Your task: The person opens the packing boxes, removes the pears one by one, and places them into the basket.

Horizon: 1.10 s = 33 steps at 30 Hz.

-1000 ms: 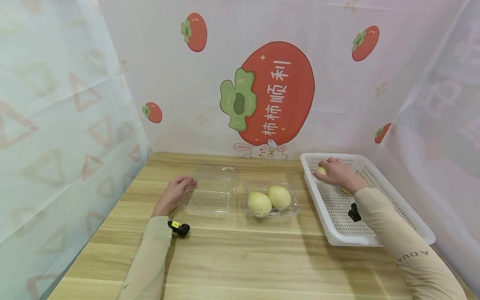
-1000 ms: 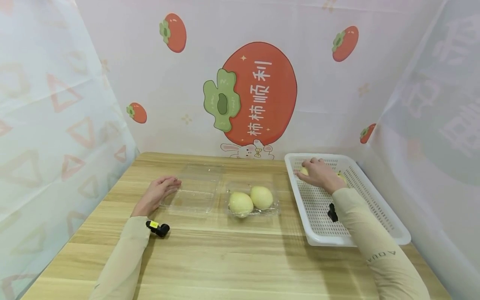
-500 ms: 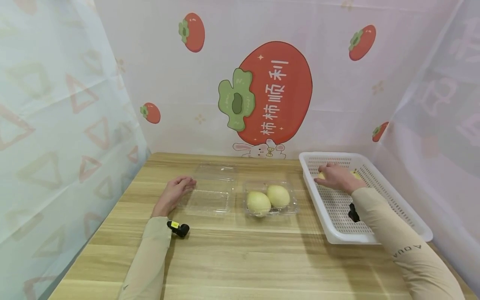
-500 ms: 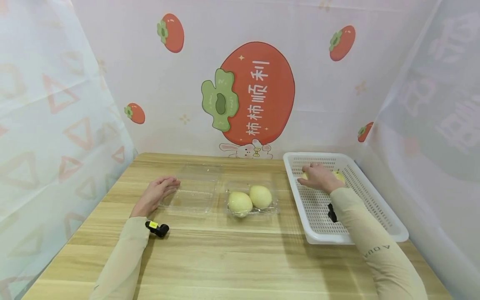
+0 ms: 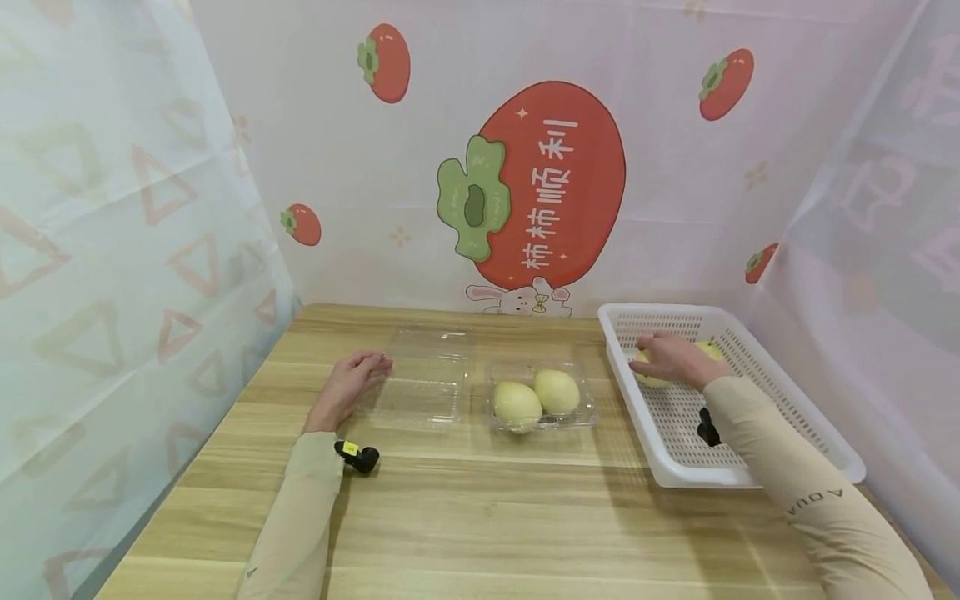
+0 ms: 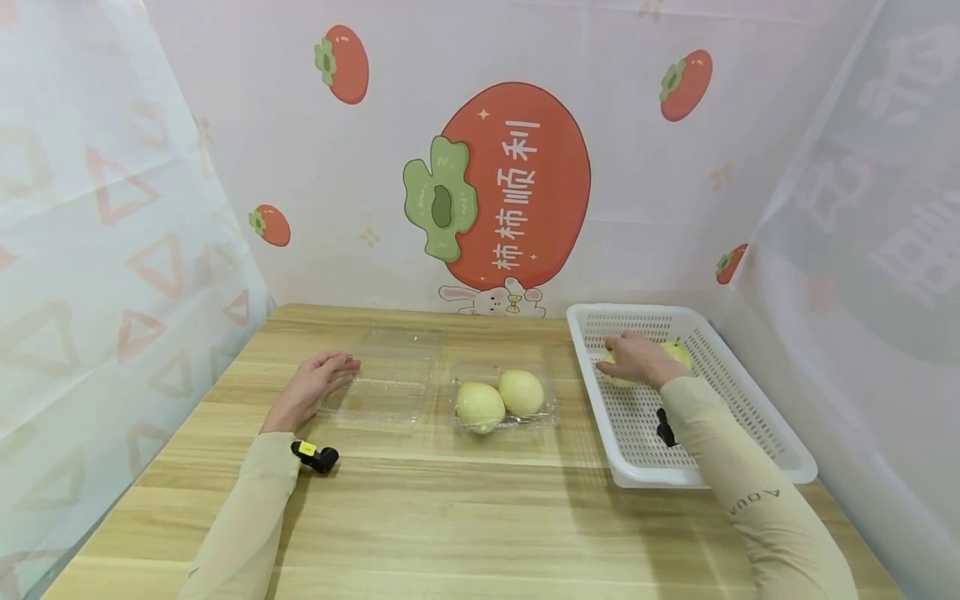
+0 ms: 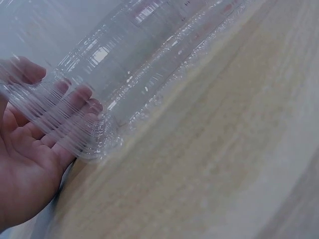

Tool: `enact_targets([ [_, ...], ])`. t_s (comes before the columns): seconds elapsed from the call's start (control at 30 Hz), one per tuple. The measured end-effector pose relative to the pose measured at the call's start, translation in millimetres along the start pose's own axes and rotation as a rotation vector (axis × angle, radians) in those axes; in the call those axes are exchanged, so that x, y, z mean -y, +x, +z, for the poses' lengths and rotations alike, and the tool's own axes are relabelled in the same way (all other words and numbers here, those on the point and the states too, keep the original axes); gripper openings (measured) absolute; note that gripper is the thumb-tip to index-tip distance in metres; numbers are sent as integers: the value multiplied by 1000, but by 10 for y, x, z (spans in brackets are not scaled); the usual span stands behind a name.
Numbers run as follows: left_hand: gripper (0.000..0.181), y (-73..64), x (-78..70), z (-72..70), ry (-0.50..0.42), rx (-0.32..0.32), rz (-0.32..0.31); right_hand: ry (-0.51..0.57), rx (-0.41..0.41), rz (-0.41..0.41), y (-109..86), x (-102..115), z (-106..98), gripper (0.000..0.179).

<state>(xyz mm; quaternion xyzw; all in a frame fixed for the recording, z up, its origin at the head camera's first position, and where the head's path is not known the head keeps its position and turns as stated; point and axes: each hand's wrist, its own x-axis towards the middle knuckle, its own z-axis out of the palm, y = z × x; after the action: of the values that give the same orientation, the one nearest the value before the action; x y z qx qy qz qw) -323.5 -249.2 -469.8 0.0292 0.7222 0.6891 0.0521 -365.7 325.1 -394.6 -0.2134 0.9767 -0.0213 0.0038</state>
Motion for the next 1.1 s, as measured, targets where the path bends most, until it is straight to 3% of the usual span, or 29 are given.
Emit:
enact_targets([
  [0.37, 51, -12, -23, 12, 30, -9, 14, 23, 9, 21, -14, -8, -22, 49],
  [0.57, 50, 6, -20, -6, 38, -8, 20, 82, 8, 22, -15, -15, -162, 42],
  [1.1, 55, -9, -48, -16, 42, 16, -7, 85, -85, -48, -108, 109, -485, 36],
])
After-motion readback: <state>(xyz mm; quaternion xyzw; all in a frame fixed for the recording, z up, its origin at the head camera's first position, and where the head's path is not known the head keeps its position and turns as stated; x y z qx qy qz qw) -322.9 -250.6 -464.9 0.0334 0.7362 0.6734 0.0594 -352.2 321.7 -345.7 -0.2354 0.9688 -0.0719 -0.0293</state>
